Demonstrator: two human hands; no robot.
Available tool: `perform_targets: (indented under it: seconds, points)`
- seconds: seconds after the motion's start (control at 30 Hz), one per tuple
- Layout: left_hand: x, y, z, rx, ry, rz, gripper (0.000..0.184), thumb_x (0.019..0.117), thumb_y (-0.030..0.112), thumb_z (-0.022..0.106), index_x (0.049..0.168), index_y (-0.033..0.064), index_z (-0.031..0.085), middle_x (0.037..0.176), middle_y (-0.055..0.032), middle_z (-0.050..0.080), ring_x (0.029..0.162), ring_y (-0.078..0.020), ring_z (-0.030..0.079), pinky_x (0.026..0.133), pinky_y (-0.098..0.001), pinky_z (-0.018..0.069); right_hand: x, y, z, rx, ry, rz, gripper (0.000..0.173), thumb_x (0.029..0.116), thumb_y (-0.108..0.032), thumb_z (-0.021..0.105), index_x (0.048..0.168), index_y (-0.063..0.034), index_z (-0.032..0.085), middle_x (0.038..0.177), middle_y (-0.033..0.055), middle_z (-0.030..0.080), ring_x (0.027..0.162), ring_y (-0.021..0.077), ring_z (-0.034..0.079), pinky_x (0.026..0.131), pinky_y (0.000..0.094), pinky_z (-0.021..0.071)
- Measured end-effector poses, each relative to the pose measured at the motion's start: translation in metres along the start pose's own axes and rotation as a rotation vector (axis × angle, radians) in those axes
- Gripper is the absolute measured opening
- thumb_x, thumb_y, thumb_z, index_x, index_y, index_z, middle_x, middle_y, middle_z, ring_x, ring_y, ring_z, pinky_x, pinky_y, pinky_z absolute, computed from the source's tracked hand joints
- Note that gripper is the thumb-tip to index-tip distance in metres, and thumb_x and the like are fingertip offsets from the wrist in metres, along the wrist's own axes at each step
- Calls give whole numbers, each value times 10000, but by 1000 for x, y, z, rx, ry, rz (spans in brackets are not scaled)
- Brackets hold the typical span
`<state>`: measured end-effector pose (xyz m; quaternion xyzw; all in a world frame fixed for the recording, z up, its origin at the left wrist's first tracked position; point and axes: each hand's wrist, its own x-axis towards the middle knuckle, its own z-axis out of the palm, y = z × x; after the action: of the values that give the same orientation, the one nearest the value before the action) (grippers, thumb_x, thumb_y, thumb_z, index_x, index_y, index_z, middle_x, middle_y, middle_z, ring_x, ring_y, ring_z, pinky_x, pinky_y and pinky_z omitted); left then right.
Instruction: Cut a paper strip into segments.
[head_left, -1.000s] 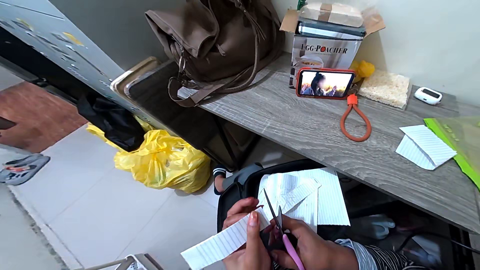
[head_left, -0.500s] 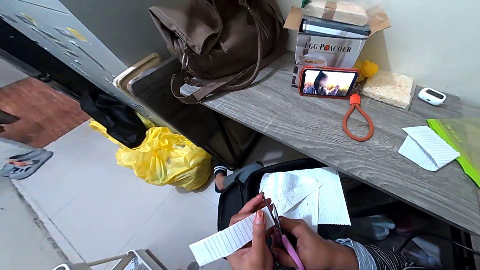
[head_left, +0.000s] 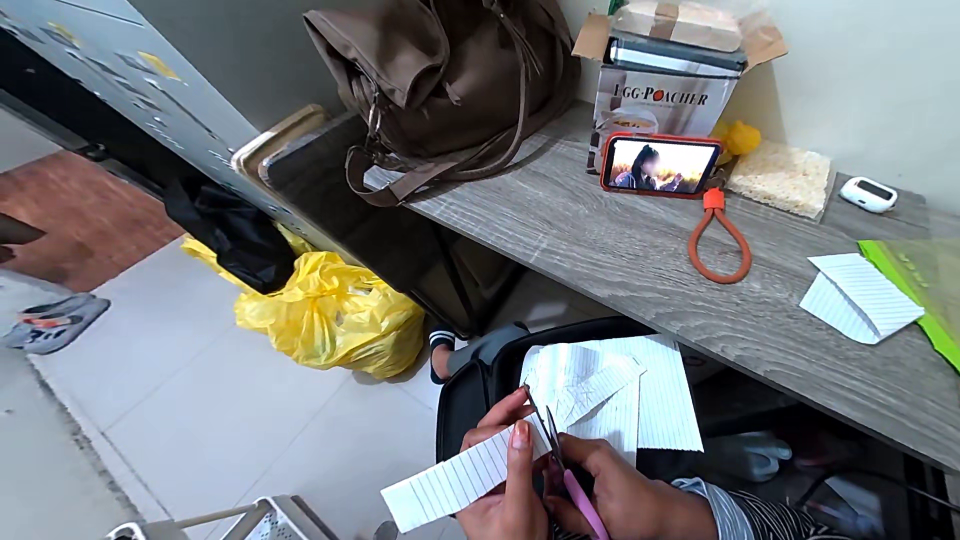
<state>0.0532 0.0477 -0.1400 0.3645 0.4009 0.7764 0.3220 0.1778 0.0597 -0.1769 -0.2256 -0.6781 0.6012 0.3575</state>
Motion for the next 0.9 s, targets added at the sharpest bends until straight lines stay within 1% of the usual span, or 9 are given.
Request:
perform_targets:
  seconds: [0.13,0.43,0.9]
  points:
    - [0,0,-1,7,-5,-3,107,935,271,737,898,172,723,1124,-31,766,998,-101,735,855,-227,601,0,0,0,-2,-5,-16,268,901,-62,703,1117,76,624,868,107,655,773,32,607,713,144,492]
    - [0,0,0,5,-9,2,95,936,271,737,902,183,734,1114,-17,769,991,-87,733,859,-223,598,0,1,-1,-14,-3,-29,257,902,-60,696,1109,74,624,861,108,653,768,32,606,711,141,490]
    - [-1,-1,0,-10,-8,-4,104,930,274,744,897,176,732,1119,-35,767,992,-101,735,853,-230,601,-1,2,-1,0,-6,-26,268,902,-58,695,1122,74,619,864,102,652,776,25,610,721,138,493]
